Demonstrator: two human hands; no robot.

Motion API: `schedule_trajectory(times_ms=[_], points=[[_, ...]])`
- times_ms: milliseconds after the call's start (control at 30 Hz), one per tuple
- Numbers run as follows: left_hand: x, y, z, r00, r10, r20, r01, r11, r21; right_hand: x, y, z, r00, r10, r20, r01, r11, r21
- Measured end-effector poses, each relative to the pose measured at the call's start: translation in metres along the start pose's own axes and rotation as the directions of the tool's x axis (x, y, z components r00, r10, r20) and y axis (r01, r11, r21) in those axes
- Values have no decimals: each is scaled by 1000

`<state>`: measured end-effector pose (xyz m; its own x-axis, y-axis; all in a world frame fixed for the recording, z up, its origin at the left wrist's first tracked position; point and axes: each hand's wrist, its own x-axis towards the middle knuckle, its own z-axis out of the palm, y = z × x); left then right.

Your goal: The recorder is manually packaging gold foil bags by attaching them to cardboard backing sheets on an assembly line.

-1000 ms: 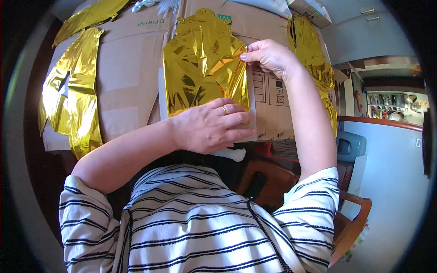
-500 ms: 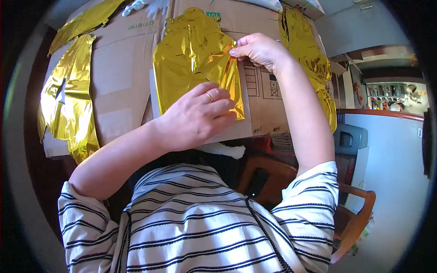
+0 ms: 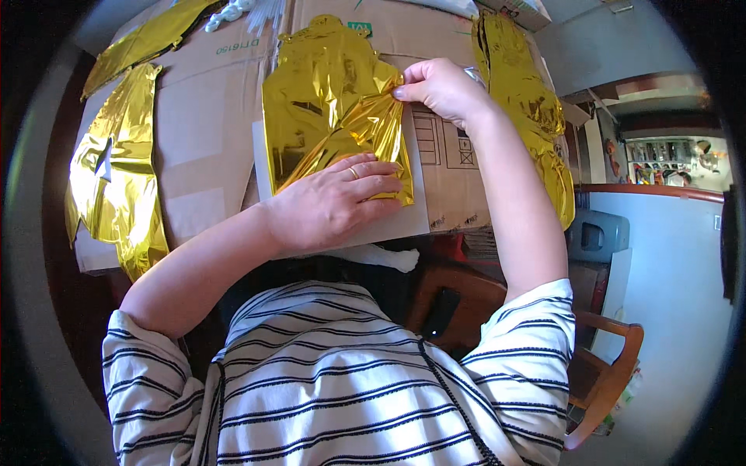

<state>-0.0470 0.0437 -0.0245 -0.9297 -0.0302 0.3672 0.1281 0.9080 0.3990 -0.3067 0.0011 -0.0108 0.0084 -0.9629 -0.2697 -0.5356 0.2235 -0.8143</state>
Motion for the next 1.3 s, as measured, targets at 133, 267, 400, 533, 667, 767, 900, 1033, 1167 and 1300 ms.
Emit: schedule_trajectory(times_ms=[133,267,400,533,667,767,900,1033,1167,1300], points=[[0,-1,3,1000,-8,11,8,1000,9,-7,-2,8,967,-122,-224,63,965,-255],[0,-2,3,1000,-10,11,10,1000,20,-53,-21,24,830,-376,-411,167,872,-460],[-1,-1,3,999,-28,-25,28,1000,-8,-121,-15,45,731,-624,-275,411,726,-552],[1,1,3,998,-32,-62,30,999,-43,-167,10,75,737,-636,-231,327,634,-701],[3,1,3,999,-28,-45,25,998,-57,-172,18,85,740,-629,-240,294,623,-725],[7,10,-5,997,-75,9,75,997,7,-170,25,86,715,-655,-244,302,604,-737],[26,18,-17,995,-92,45,90,995,54,-172,22,85,719,-657,-227,288,579,-763],[33,-8,-7,996,-55,63,49,995,90,-174,15,81,744,-639,-195,290,573,-767],[39,-54,-11,1000,9,4,-10,988,153,-172,16,81,733,-659,-170,307,544,-781],[53,-85,-19,998,61,12,-62,975,214,-175,18,80,734,-658,-167,310,544,-780]])
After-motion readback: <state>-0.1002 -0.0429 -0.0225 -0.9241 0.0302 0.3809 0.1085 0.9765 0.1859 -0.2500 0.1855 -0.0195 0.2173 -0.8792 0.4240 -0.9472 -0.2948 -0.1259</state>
